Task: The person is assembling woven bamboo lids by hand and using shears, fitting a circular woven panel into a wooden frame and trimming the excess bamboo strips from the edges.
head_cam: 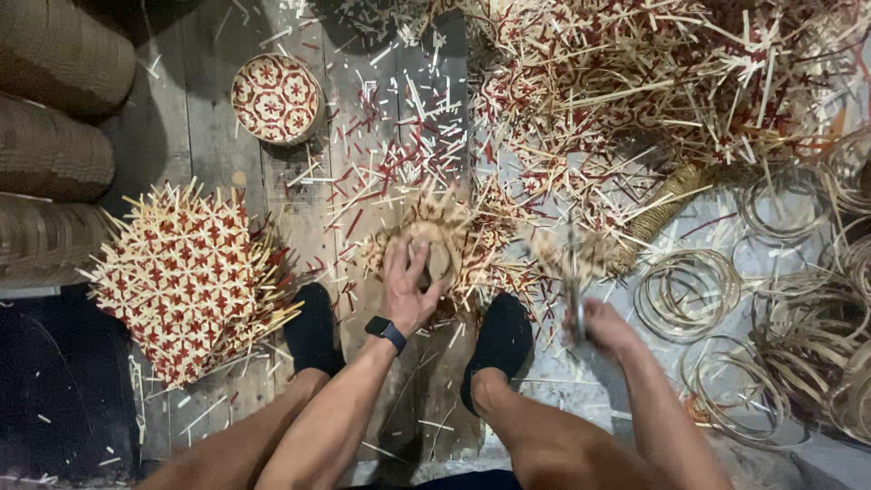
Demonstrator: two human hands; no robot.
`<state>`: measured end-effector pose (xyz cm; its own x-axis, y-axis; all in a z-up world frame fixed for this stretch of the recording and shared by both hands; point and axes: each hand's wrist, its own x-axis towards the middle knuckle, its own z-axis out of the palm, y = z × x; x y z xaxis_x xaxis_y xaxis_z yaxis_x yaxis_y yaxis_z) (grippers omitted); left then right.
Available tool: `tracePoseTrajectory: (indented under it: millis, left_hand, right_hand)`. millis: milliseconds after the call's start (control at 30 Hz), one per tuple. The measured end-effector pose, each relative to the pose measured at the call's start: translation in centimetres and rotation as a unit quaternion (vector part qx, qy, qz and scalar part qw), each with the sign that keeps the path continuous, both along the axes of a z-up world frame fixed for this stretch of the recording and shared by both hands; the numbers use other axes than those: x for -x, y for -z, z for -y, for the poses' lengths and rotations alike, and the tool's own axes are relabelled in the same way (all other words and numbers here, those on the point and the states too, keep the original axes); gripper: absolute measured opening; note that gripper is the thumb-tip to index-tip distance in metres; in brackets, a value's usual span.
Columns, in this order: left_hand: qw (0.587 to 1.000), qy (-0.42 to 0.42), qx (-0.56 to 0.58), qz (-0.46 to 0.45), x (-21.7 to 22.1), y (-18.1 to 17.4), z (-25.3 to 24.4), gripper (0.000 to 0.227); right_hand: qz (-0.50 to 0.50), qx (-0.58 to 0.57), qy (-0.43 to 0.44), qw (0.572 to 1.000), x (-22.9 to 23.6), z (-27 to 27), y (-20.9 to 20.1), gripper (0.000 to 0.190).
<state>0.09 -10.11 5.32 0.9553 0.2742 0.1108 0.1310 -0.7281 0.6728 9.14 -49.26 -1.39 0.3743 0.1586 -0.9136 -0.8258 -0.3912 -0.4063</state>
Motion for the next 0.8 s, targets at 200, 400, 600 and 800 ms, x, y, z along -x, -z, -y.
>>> tracePoseTrajectory:
  millis: [200,400,600,800]
  left_hand:
    - [0.998,0.046,-0.016,-0.039,-1.9,1.9,0.2,0.084]
    - [0.992,0.112,-0.05,-0.024,-1.9,3.8,-2.0,0.083]
    - [0.995,-0.072,0.035,-0.053,-1.7,1.7,-0.1,0.088]
    - [0.993,-0.094,0.012,-0.063,-2.3,-0.3,0.6,0.083]
  right_hand:
    - [0.168,0.181,-0.21,0.946,6.8,-0.2,-2.1,0.058]
    - [0.161,-0.304,0.193,0.919,2.3,-1.2,-3.8,0.049]
    - [0.12,0.148,-0.346,0.919,-4.4,-0.8,-7.5,0.054]
    - [0.066,0.095,-0.571,0.813,-9.1,-5.5,-3.4,0.048]
